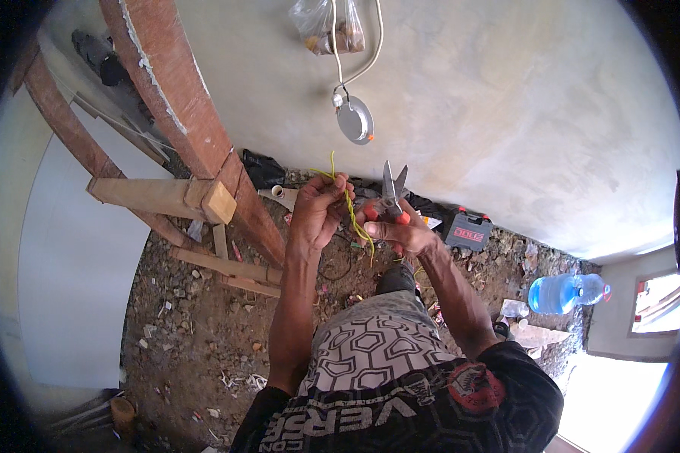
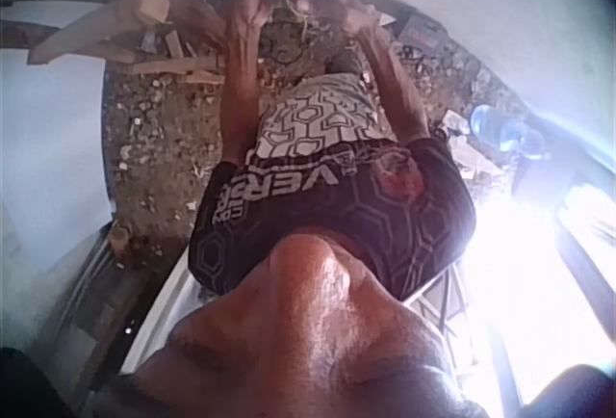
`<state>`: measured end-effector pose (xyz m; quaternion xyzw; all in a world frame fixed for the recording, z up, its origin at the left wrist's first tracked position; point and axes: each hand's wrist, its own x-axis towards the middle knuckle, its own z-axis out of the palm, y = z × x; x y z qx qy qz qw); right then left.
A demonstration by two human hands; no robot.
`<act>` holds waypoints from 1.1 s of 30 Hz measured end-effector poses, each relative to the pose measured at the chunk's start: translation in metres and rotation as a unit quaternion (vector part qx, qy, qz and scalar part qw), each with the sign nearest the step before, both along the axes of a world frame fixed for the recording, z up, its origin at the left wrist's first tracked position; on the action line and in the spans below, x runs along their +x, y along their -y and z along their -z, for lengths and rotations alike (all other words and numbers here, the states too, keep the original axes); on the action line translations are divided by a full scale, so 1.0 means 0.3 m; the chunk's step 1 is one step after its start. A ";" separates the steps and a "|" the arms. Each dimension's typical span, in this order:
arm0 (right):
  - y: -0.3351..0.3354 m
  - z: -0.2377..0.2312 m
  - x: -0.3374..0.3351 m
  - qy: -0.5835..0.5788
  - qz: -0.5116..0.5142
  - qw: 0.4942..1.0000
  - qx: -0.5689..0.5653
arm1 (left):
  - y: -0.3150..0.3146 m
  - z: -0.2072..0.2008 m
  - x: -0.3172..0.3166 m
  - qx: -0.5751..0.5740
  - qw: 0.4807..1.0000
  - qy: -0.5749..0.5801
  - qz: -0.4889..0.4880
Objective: The person picks up a yellow wire from the floor, straightens it, and uses red-handled shears to cut it into smaller pieces. The person then threads the wire through a plastic bag attached to the ceiling and continues cutting the wire.
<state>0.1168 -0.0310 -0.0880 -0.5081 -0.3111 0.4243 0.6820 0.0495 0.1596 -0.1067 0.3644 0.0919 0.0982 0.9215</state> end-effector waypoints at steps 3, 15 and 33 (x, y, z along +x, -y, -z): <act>-0.016 0.089 0.016 -0.058 -0.020 0.998 0.017 | -0.003 0.015 0.006 -0.012 1.000 -0.012 0.017; -0.033 0.121 -0.043 -0.084 0.040 0.995 -0.024 | 0.010 -0.033 -0.030 0.156 0.974 -0.068 -0.152; -0.015 0.046 -0.087 -0.125 0.122 0.984 0.030 | 0.005 -0.101 -0.027 0.278 0.929 -0.059 -0.238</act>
